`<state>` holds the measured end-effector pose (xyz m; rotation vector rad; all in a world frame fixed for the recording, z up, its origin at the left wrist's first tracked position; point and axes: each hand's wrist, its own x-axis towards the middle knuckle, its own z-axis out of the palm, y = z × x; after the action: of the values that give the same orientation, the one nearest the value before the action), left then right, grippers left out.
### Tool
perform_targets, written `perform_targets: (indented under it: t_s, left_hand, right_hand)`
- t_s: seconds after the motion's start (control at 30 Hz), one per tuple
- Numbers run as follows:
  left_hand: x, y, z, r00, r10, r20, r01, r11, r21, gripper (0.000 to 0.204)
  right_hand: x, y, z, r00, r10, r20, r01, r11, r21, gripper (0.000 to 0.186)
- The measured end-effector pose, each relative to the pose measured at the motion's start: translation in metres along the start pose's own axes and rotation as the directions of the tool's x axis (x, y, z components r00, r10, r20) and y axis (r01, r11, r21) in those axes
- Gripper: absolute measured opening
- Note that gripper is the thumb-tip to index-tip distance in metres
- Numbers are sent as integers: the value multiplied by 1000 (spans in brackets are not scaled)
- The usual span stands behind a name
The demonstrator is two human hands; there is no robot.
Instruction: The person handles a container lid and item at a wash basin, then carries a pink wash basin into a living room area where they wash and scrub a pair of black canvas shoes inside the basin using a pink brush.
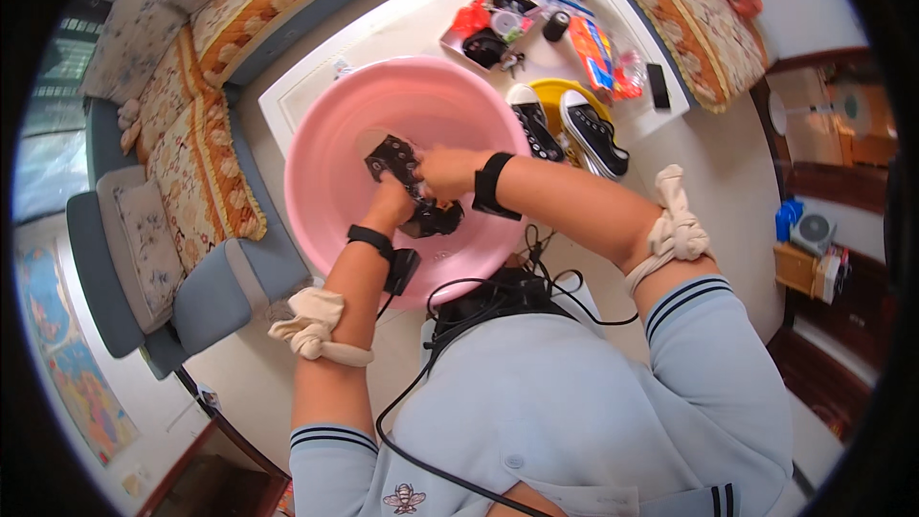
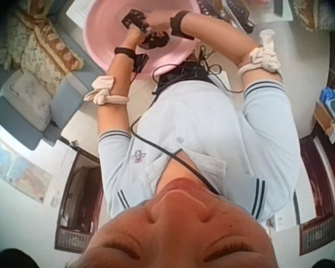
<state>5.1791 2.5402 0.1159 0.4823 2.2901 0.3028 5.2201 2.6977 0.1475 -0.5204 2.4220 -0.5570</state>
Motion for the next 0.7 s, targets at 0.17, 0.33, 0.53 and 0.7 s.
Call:
perform_targets:
  t_s: [0.17,0.33,0.53,0.7]
  left_hand:
    - [-24,-16,-20,998,-1,-55,4,998,67,59]
    - [-31,-26,-27,979,6,-205,1,999,33,51]
    - [-39,-25,-32,946,-14,-323,-72,965,-253,42]
    - [-61,-4,-42,947,-305,98,159,181,-970,31]
  right_hand:
    - [-70,23,-32,944,71,-322,73,907,415,30]
    - [-133,51,-32,787,184,-589,78,917,391,25]
    - [-171,111,69,527,677,-514,-203,687,698,28]
    - [-160,144,165,657,739,-148,-578,620,531,55]
